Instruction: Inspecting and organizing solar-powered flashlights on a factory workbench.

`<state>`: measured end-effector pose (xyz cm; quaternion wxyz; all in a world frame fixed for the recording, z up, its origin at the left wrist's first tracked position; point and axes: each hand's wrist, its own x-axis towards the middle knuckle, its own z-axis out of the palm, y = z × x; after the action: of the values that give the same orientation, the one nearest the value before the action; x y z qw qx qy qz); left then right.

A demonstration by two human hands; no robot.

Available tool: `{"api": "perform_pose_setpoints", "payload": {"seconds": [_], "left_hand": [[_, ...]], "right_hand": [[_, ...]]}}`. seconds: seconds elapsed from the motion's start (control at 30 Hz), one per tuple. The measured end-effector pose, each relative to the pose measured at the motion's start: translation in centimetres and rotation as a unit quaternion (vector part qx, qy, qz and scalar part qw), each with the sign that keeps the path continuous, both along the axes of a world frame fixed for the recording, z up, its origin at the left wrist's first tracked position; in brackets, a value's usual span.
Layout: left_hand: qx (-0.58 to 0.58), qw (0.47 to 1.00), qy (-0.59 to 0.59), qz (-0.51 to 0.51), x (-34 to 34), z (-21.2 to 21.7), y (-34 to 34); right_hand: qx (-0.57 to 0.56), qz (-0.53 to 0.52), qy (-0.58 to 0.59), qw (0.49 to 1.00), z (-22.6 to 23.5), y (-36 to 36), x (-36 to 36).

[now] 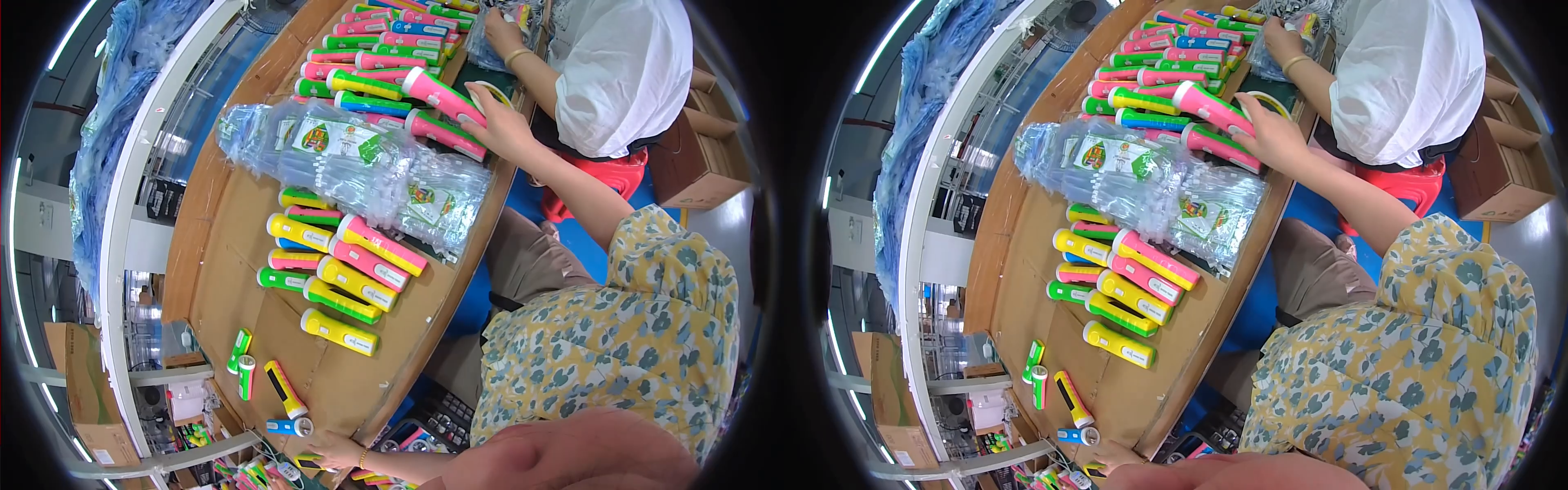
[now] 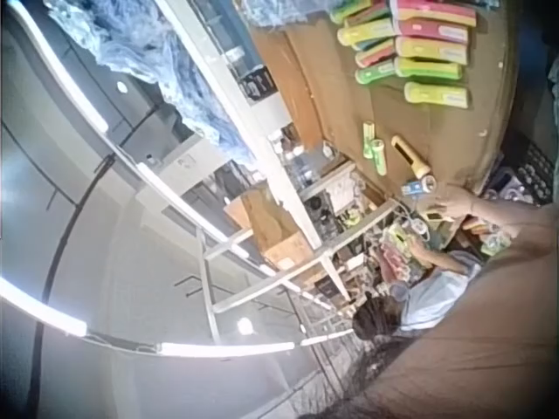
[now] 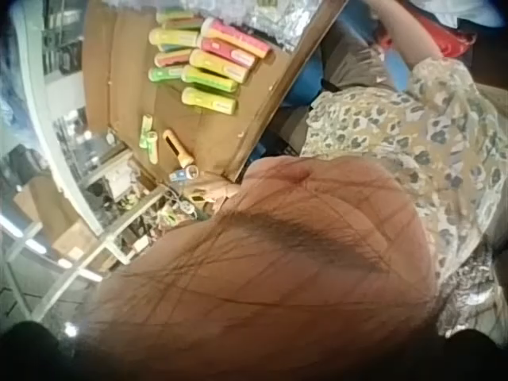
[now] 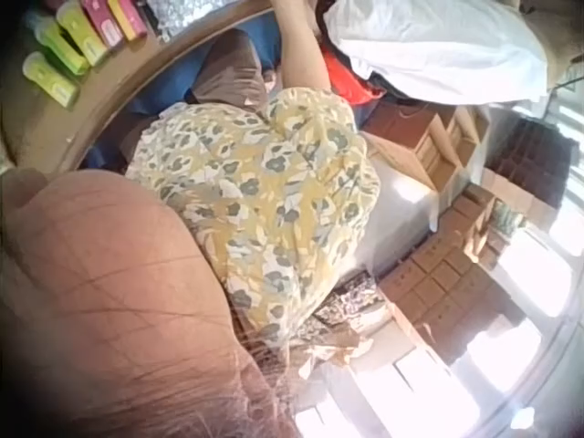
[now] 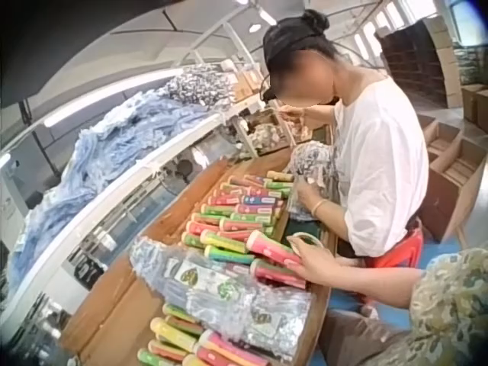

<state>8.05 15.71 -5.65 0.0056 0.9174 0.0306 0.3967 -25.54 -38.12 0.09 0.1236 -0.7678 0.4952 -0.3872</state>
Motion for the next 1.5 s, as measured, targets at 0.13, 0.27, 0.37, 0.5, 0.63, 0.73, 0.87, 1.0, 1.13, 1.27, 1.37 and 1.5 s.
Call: {"api": "perform_pose_setpoints", "payload": {"seconds": [0.13,0.27,0.37,0.5,0.63,0.73,0.87,1.0,1.13,1.27,1.37,1.5], "left_hand": [[-0.036,0.974,0.223,0.001,0.2,0.1,-0.3],[-0.033,0.99,0.131,-0.042,0.1,0.9,-0.1],[-0.019,0.997,0.071,0.017,0.0,1.4,-0.6],[0.006,0.982,0.12,0.146,1.2,0.6,1.3],[-0.026,0.974,0.175,0.143,2.0,0.4,3.7],[-0.118,0.988,0.077,0.068,0.8,0.4,5.0],[-0.261,0.964,-0.021,-0.041,-2.2,3.5,0.9],[-0.203,0.961,-0.163,-0.093,-4.8,5.5,-2.0],[-0.259,0.923,-0.171,-0.227,-8.6,7.0,-5.1],[-0.349,0.841,-0.078,-0.407,-11.3,7.2,-10.7],[-0.467,0.705,-0.031,-0.533,-13.7,7.2,-14.3],[-0.552,0.644,0.071,-0.525,-16.1,8.6,-17.7]], "right_hand": [[0.003,-0.017,0.061,0.998,-1.9,-1.6,0.3],[0.028,-0.026,0.08,0.996,-3.6,-2.4,0.6],[0.021,-0.013,0.079,0.997,-5.1,-3.2,0.6],[-0.051,0.032,0.028,0.998,-6.7,-4.9,-1.1],[0.001,0.058,-0.002,0.998,-2.8,-0.2,1.4],[0.0,0.149,-0.076,0.986,-1.3,3.1,3.8],[-0.003,0.284,-0.217,0.934,-1.4,5.4,5.2],[0.082,0.341,-0.251,0.902,-0.4,8.4,6.4],[0.11,0.424,-0.222,0.871,0.0,12.0,7.9],[0.1,0.538,-0.175,0.818,1.1,15.7,8.6],[0.055,0.62,-0.091,0.777,1.4,18.2,9.8],[0.089,0.659,0.02,0.747,1.3,20.7,10.7]]}}
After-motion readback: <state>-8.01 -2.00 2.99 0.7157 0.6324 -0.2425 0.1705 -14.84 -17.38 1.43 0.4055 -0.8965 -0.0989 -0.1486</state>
